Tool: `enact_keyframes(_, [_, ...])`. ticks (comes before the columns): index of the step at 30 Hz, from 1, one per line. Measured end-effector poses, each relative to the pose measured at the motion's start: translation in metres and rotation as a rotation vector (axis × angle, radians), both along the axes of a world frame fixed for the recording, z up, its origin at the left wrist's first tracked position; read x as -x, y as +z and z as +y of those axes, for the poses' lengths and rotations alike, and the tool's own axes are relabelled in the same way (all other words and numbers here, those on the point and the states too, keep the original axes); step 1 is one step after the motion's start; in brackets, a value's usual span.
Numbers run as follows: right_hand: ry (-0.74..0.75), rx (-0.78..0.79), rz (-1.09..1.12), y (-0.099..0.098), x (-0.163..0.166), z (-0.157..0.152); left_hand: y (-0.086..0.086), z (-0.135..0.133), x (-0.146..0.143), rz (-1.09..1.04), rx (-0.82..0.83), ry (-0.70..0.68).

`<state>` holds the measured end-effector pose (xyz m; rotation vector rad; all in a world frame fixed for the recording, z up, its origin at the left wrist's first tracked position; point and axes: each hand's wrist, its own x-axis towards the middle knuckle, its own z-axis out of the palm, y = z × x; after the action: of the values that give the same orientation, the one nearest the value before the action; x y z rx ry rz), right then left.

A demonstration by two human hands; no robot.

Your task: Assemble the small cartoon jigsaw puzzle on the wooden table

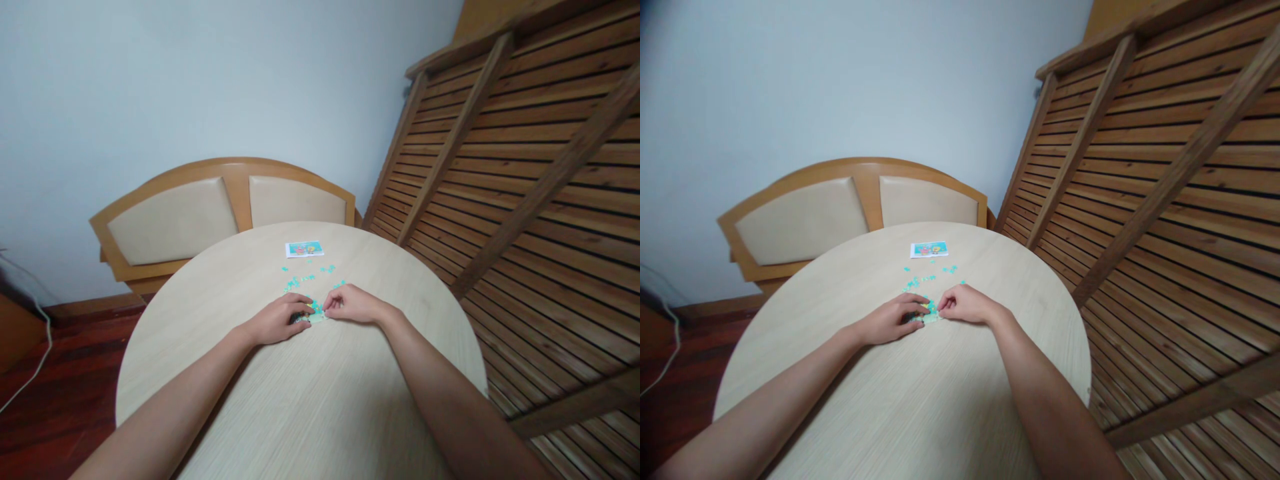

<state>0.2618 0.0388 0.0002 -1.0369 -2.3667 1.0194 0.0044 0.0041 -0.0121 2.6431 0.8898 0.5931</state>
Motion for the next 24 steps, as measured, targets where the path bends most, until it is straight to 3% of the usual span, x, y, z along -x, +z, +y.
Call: enact_keyframes(24, [-0.017, -0.017, -0.052, 0.0004, 0.004, -0.0035, 0.0011, -0.0003, -0.001, 0.002, -0.001, 0.004])
